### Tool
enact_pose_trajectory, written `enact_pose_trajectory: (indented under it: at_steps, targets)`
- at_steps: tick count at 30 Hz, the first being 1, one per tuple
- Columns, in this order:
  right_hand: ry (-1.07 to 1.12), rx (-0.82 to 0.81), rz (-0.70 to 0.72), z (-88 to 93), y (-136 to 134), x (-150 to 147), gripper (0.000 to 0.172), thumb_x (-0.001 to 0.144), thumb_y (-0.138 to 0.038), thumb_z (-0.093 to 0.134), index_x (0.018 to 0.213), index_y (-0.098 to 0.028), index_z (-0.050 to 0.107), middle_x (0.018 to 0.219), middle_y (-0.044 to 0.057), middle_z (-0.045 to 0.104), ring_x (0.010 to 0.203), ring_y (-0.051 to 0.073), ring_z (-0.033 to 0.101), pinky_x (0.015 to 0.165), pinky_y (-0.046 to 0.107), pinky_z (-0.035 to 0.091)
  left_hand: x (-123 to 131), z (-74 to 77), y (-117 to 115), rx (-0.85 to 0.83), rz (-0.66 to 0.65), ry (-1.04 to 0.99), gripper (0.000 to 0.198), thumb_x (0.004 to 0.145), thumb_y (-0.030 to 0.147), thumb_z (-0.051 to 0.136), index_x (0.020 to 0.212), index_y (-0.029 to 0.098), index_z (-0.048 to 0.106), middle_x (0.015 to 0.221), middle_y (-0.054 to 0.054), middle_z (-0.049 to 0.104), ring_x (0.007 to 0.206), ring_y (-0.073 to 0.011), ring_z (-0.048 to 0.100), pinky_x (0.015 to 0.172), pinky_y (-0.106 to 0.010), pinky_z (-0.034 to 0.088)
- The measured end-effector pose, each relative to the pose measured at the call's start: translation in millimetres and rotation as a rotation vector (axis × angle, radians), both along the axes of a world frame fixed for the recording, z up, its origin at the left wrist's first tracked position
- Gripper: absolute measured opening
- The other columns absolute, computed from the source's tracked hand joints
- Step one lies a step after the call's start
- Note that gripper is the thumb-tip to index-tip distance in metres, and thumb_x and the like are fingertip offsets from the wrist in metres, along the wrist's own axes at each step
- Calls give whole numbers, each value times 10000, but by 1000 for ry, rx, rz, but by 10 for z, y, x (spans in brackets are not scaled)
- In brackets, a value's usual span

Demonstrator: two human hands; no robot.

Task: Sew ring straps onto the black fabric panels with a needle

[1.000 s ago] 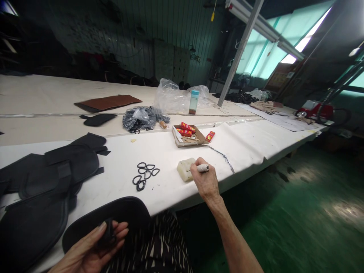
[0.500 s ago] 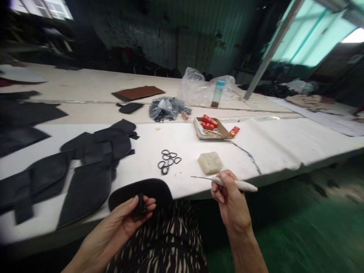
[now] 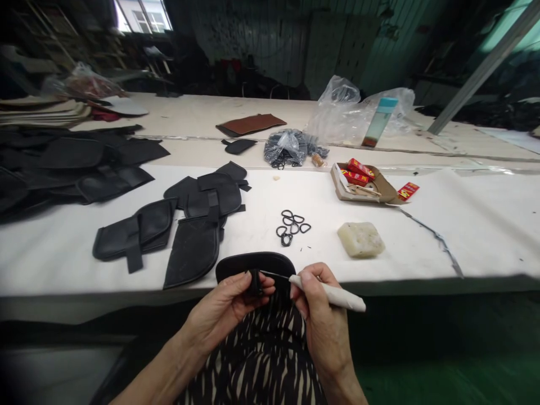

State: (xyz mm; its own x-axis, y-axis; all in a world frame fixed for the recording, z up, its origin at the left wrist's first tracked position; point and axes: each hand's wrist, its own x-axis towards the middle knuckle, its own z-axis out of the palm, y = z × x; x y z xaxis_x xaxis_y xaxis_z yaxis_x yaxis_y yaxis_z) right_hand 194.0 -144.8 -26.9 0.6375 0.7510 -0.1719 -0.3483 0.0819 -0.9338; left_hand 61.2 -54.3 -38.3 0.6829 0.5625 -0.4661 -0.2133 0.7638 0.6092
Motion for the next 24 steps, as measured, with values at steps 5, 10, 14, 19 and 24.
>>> enact_pose_trajectory:
  at_steps: [5,10,14,19,24]
  targets:
    - [-45,-57,5,-51,20,-15,272,841,-421,583,706,-208,479,615,-38,490,529,87,353,474,203,280,5,6,-5,23,11,22,207,771,268,670,824,76,724,901,-140,713,849,-215,655,813,-314,490]
    - [-102,-89,30,-86,42,-24,279,855,-429,562,709,-206,483,618,-36,496,529,90,348,480,214,283,10,0,-2,21,2,15,216,772,274,670,825,72,724,893,-137,717,841,-206,652,809,-307,491]
    - [-95,-76,60,-94,61,-34,277,861,-429,552,711,-205,483,622,-38,512,509,86,339,473,217,279,15,3,-3,20,1,13,211,782,273,658,818,75,722,888,-137,715,840,-206,652,807,-305,489]
    - [-97,-77,75,-127,92,-30,264,840,-428,573,721,-204,501,627,-35,522,497,85,354,460,220,279,20,-16,-20,46,13,5,222,787,287,654,834,81,721,873,-132,719,835,-206,656,808,-305,487]
    - [-134,-105,113,-112,133,40,274,836,-432,570,705,-198,510,610,-33,520,478,82,355,437,212,276,59,-38,-71,95,80,13,224,804,295,629,792,89,715,800,-107,716,769,-185,654,800,-299,487]
